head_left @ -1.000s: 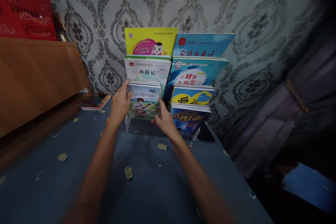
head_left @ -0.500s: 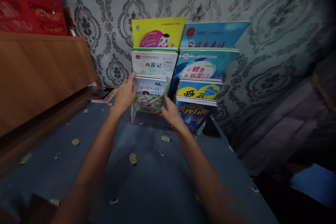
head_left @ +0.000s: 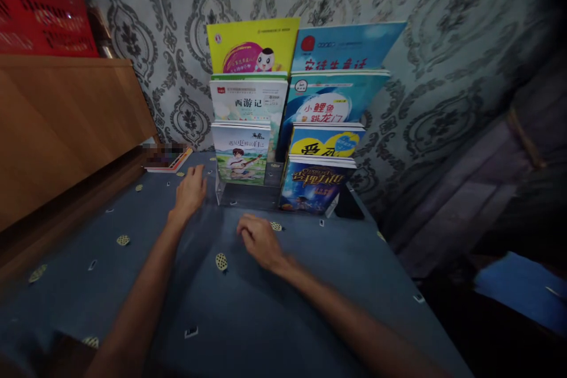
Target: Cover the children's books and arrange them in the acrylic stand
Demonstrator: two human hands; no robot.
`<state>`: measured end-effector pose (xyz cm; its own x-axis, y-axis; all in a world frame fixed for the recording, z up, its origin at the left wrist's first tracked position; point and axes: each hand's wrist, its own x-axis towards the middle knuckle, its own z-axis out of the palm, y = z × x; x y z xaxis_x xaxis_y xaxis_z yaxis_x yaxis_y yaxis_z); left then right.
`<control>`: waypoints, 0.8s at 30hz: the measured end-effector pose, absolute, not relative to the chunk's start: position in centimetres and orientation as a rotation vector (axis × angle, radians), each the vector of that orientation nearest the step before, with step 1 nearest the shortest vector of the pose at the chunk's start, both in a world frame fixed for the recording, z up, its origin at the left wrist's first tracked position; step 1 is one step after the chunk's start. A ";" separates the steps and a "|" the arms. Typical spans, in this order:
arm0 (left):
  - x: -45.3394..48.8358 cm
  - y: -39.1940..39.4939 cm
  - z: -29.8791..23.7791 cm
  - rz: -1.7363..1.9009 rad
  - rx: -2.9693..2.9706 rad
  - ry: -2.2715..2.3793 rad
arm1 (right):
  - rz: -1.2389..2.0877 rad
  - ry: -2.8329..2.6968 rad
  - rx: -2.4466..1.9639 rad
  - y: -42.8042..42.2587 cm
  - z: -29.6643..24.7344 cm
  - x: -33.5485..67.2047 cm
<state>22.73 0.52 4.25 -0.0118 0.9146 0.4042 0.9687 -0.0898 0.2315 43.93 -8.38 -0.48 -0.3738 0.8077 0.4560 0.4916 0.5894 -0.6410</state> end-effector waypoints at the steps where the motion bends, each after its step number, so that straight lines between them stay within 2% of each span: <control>1: 22.1 0.5 3.2 -0.579 -2.114 -2.096 | 0.546 -2.103 -1.027 -8.9 -1.3 43.5; 5: 19.7 0.7 -0.3 -0.344 -2.062 -2.214 | 0.659 -2.245 -1.038 -10.3 -3.3 42.3; 11: 16.7 2.7 -2.4 -0.293 -1.979 -2.291 | 0.779 -2.295 -0.984 -11.0 -4.4 41.9; 24: 10.4 11.9 0.9 -0.300 -1.747 -2.439 | 0.905 -2.264 -0.961 -10.9 -4.0 42.3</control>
